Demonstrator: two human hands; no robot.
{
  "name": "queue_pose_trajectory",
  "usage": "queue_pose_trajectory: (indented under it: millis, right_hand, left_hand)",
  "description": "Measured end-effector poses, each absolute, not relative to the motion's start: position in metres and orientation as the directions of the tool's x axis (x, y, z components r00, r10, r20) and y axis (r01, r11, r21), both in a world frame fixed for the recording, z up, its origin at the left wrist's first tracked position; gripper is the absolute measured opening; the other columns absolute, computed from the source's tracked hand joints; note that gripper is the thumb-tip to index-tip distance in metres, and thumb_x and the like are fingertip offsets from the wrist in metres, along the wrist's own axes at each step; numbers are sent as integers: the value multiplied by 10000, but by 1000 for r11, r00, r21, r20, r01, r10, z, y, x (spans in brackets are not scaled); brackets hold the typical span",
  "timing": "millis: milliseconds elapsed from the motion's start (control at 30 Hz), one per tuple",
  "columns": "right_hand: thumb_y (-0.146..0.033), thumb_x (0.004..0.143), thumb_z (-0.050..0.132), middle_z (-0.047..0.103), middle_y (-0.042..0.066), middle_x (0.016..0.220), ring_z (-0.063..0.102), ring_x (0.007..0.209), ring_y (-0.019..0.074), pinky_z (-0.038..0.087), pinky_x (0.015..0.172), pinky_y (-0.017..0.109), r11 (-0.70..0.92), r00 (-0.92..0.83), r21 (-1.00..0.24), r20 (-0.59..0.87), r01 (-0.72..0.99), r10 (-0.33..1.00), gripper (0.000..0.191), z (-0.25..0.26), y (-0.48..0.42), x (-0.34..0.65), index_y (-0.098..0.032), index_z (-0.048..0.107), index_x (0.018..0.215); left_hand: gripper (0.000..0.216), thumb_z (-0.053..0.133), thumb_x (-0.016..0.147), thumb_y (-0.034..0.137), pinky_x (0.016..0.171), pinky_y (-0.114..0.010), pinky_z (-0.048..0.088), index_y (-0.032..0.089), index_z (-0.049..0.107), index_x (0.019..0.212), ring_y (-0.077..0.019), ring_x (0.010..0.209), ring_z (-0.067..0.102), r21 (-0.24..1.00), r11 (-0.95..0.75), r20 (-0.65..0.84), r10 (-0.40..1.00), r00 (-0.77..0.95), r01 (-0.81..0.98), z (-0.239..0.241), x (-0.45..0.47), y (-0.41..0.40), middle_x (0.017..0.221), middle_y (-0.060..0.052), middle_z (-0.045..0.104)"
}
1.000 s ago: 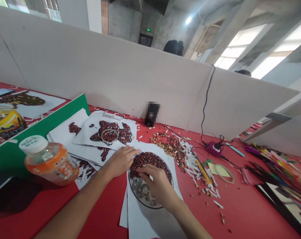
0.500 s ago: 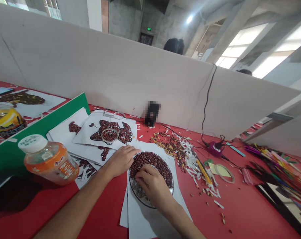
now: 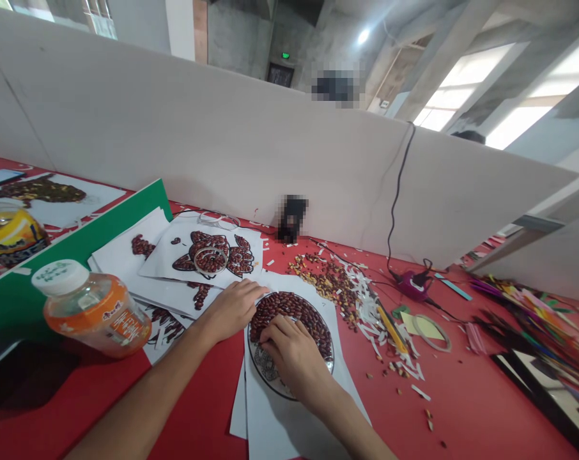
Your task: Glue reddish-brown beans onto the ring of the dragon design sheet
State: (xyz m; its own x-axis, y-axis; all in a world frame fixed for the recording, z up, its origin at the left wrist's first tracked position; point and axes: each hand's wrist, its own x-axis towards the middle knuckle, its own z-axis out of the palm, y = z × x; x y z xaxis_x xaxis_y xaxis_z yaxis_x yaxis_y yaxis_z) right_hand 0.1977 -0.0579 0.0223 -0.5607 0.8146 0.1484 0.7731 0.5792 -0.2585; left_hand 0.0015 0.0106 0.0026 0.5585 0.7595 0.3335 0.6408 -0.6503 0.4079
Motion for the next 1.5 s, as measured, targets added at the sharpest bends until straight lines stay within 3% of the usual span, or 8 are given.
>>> queue_pose_trajectory:
  millis: [800, 1000, 1300, 1500]
  right_hand:
    - [-148, 995, 592, 648, 18, 950, 579, 904, 199, 349, 782, 323, 579, -552, -163, 187, 799, 813, 126, 18, -58, 196, -226, 606, 897]
    - [-153, 997, 572, 643, 20, 936, 563, 871, 188, 334, 786, 329, 567, -509, -179, 285, 804, 812, 119, 19, -65, 196, -218, 609, 904]
    - [-112, 969, 551, 677, 48, 986, 520, 863, 228, 308, 778, 397, 665, -623, 3, 352, 747, 698, 243, 23, -83, 206, -244, 667, 1137]
    - [-128, 959, 596, 659, 74, 964, 528, 886, 248, 353, 777, 414, 639, -641, 111, 275, 761, 716, 242, 16, -86, 199, -182, 650, 1189]
  left_hand:
    - [430, 403, 943, 53, 1000, -396, 465, 189, 569, 1316, -233, 1156, 575, 388, -657, 330, 754, 568, 646, 2, 2, 11, 1251, -72, 661]
    - [441, 425, 935, 53, 1011, -394, 462, 208, 570, 1321, -233, 1175, 571, 408, -647, 328, 762, 558, 644, 1, 2, 11, 1268, -72, 656]
    - [441, 428, 939, 53, 1015, -392, 464, 204, 569, 1329, -232, 1173, 568, 412, -642, 323, 767, 555, 647, 1, 2, 10, 1257, -68, 659]
    - [453, 422, 943, 55, 1036, -397, 459, 200, 561, 1349, -230, 1193, 560, 420, -649, 326, 760, 562, 635, 0, 1, 10, 1273, -71, 656]
